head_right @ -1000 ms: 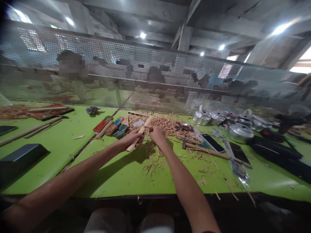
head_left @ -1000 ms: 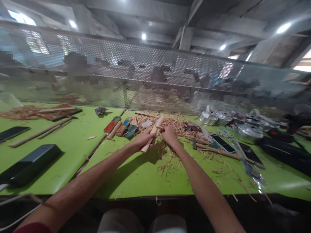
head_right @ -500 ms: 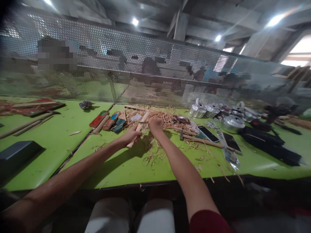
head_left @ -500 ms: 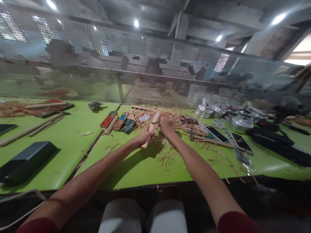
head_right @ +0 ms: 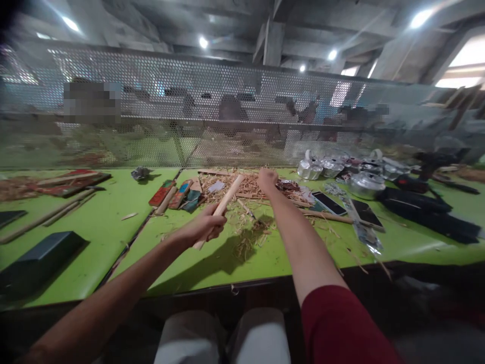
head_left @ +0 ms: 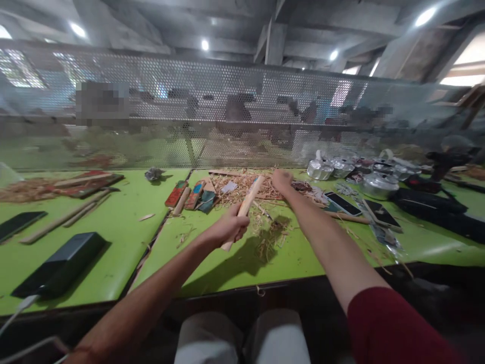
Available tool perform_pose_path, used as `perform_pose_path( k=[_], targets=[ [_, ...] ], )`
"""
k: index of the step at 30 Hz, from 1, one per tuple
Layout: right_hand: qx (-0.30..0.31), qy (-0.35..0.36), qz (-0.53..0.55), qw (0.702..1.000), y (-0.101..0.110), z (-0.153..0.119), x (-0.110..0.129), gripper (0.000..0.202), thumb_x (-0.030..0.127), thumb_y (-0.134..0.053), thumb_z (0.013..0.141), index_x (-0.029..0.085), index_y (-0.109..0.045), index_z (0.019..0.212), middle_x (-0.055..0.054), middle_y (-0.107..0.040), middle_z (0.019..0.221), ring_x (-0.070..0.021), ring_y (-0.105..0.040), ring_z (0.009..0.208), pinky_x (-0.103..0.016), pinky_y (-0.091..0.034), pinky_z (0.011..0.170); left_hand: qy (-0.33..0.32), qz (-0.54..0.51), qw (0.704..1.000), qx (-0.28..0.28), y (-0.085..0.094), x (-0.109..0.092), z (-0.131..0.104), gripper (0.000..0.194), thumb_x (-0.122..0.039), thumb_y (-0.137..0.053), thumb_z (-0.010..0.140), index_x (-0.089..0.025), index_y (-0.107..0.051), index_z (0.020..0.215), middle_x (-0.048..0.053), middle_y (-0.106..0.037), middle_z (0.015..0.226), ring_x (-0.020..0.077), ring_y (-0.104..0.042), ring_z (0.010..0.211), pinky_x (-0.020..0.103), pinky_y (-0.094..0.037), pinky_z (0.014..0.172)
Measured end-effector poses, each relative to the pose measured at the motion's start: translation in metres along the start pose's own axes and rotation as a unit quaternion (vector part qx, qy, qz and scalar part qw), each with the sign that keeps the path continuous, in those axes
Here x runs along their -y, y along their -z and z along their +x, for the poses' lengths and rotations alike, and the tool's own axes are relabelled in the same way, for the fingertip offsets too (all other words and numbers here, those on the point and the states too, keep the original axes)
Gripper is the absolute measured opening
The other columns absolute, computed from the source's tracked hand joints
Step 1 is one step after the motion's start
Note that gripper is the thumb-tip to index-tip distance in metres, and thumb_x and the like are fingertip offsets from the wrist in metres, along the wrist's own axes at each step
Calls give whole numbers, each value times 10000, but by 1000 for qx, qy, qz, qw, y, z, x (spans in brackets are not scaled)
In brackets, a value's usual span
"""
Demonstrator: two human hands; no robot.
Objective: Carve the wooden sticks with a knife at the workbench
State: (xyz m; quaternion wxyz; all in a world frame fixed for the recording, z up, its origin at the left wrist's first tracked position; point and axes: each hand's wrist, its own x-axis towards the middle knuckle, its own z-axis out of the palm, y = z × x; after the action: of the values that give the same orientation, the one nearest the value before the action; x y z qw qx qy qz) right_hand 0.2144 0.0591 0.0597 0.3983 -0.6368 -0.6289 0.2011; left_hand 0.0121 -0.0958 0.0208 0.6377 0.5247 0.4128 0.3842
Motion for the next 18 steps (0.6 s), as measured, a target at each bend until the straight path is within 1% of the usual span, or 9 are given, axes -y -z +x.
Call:
perform_pose_path(
  k=[2, 4, 7, 9, 10, 12, 14, 16, 18],
  targets=[
    [-27, -16, -71, 997, 7, -4, -1, 530, -62, -612, 801, 194, -309, 450, -85, -625, 625, -131, -611, 911, -295, -337, 770, -5, -61, 998, -11, 5, 1, -7, 397, -180, -660, 630, -243, -386, 911, -124, -432, 521, 60, -336, 319, 186, -220, 342],
    [-24, 6, -170, 985, 8, -16, 3, 430, 4, -625, 848, 163, -428, 501, -129, -686, 726, -136, -630, 889, -286, -346, 752, -3, -118, 993, -11, 12, 5, -9, 407, -169, -660, 611, -244, -370, 888, -138, -385, 506, 46, -298, 311, 177, -188, 339],
    [28, 100, -268, 958, 1, -46, 16, 263, 130, -579, 952, 104, -658, 702, -158, -739, 854, -145, -649, 835, -257, -373, 733, 15, -162, 986, 21, 19, 13, -7, 384, -167, -661, 635, -243, -360, 860, -140, -355, 501, 39, -289, 322, 166, -176, 343],
    [73, 162, -294, 939, -7, -69, 25, 257, 181, -550, 989, 98, -741, 838, -154, -756, 899, -164, -661, 835, -250, -405, 751, 21, -173, 984, 39, 20, 17, -8, 367, -173, -662, 656, -242, -356, 846, -137, -348, 498, 38, -291, 330, 159, -176, 345],
    [94, 181, -307, 930, -12, -80, 29, 247, 182, -549, 987, 99, -762, 893, -154, -763, 917, -175, -667, 845, -250, -420, 766, 22, -177, 983, 48, 19, 18, -9, 365, -174, -664, 661, -242, -355, 843, -136, -347, 496, 38, -290, 330, 158, -171, 344],
    [117, 192, -333, 916, -19, -96, 35, 233, 155, -554, 973, 80, -774, 986, -181, -769, 962, -199, -681, 882, -258, -446, 801, 26, -184, 980, 70, 16, 18, -13, 371, -174, -665, 659, -245, -346, 836, -136, -343, 492, 39, -278, 326, 159, -152, 338],
    [108, 197, -340, 913, -24, -105, 36, 268, 121, -511, 985, 49, -760, 1051, -226, -760, 1004, -228, -691, 914, -287, -464, 828, 33, -190, 978, 83, 13, 18, -17, 383, -171, -661, 647, -248, -332, 830, -133, -350, 496, 36, -261, 328, 159, -139, 334],
    [89, 209, -328, 917, -29, -107, 35, 317, 94, -442, 1008, 29, -745, 1075, -256, -750, 1012, -253, -696, 921, -324, -475, 833, 33, -196, 978, 71, 11, 19, -20, 389, -168, -647, 632, -249, -319, 826, -133, -358, 506, 32, -253, 337, 154, -141, 339],
    [82, 216, -317, 920, -34, -103, 33, 315, 74, -431, 1008, 18, -737, 1054, -258, -749, 986, -254, -696, 903, -337, -476, 826, 26, -195, 980, 42, 10, 22, -21, 389, -165, -625, 614, -251, -309, 825, -134, -357, 513, 32, -261, 343, 151, -142, 345]
  ],
)
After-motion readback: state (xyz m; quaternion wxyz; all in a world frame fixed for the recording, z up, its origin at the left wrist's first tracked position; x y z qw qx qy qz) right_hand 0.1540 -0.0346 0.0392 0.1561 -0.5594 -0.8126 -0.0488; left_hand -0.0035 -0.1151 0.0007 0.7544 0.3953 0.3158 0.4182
